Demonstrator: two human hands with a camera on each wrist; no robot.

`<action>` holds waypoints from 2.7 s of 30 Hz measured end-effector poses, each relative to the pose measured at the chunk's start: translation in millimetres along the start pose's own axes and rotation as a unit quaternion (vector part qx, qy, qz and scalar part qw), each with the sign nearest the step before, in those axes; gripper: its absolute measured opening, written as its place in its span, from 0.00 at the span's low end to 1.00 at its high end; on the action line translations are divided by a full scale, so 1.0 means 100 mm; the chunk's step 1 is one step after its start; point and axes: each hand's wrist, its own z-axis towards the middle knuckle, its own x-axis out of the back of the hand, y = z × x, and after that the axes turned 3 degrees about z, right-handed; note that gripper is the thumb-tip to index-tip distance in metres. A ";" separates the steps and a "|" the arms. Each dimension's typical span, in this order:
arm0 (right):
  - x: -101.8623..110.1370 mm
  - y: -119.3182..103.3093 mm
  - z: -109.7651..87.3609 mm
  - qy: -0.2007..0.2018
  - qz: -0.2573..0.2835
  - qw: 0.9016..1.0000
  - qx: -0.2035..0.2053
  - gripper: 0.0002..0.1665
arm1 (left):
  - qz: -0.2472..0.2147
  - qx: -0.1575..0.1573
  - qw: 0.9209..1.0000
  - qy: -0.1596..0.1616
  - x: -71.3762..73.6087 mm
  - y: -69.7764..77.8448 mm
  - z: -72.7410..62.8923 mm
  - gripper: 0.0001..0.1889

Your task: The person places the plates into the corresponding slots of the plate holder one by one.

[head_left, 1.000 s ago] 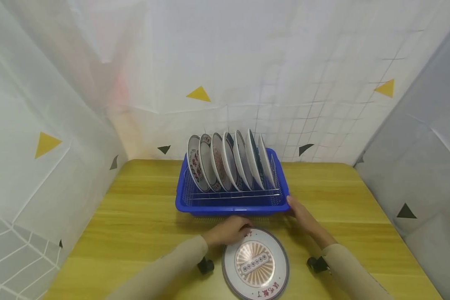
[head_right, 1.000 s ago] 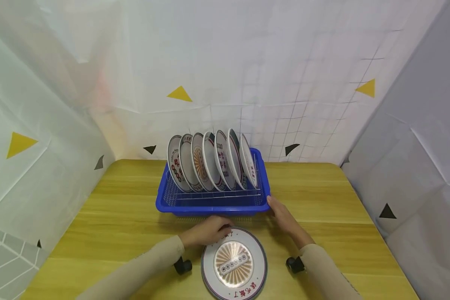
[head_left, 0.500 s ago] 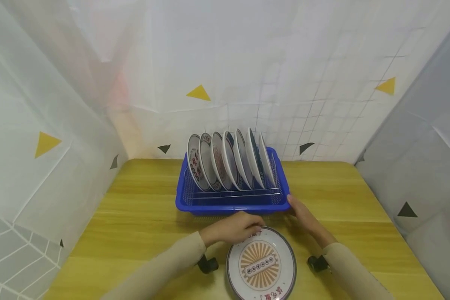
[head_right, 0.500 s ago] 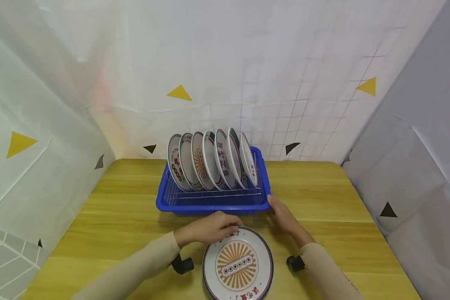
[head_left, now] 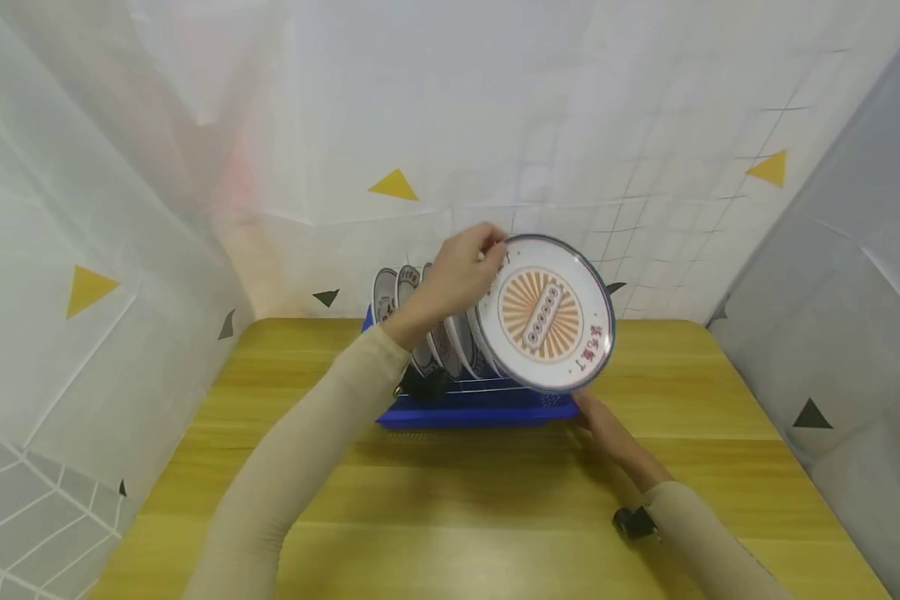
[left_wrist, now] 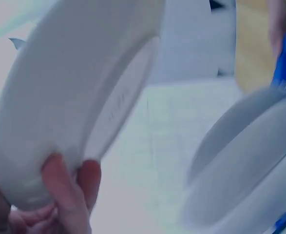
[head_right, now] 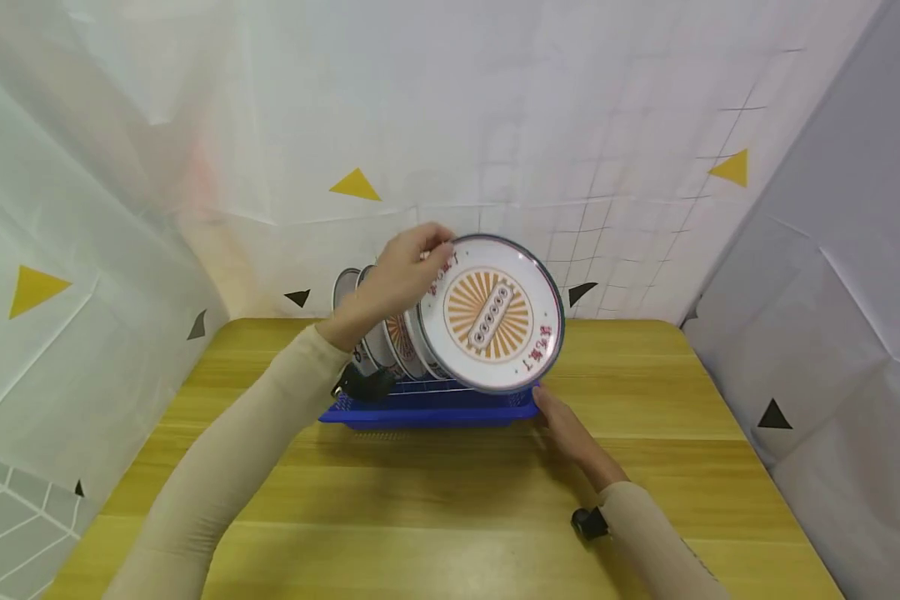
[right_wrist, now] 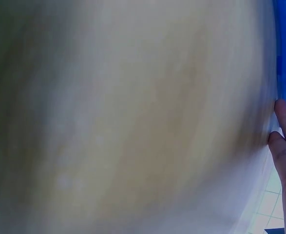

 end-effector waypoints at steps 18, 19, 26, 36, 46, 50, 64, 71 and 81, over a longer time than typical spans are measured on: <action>-0.10 -0.04 0.00 -0.006 0.060 0.998 -0.001 0.36 | 0.328 0.029 0.943 -0.039 -0.41 0.43 0.85 0.13; -0.11 -0.04 0.01 -0.006 0.057 0.998 0.004 0.35 | 0.352 0.029 0.935 -0.033 -0.44 0.43 0.86 0.14; -0.21 -0.01 0.04 0.001 0.046 0.999 0.004 0.35 | 0.435 0.084 0.896 -0.029 -0.66 0.31 0.86 0.12; -0.20 0.00 0.12 -0.003 0.050 0.999 0.016 0.38 | 0.473 0.118 0.873 -0.018 -0.71 0.33 0.94 0.11; -0.18 0.01 0.10 -0.005 0.056 0.998 0.005 0.39 | 0.487 0.157 0.859 -0.035 -0.96 0.53 1.02 0.16; -0.20 0.00 0.10 0.003 0.049 0.999 0.005 0.38 | 0.474 0.154 0.866 -0.041 -0.94 0.51 1.03 0.14; -0.22 -0.03 0.10 -0.010 0.059 0.998 0.005 0.39 | 0.503 0.193 0.840 -0.072 -0.82 0.72 0.97 0.19; -0.25 -0.06 0.11 -0.011 0.063 0.998 0.013 0.37 | 0.528 0.223 0.815 -0.084 -0.72 0.82 0.98 0.20; -0.26 -0.05 0.09 -0.016 0.048 0.999 0.013 0.38 | 0.493 0.214 0.839 -0.083 -0.54 0.72 0.95 0.16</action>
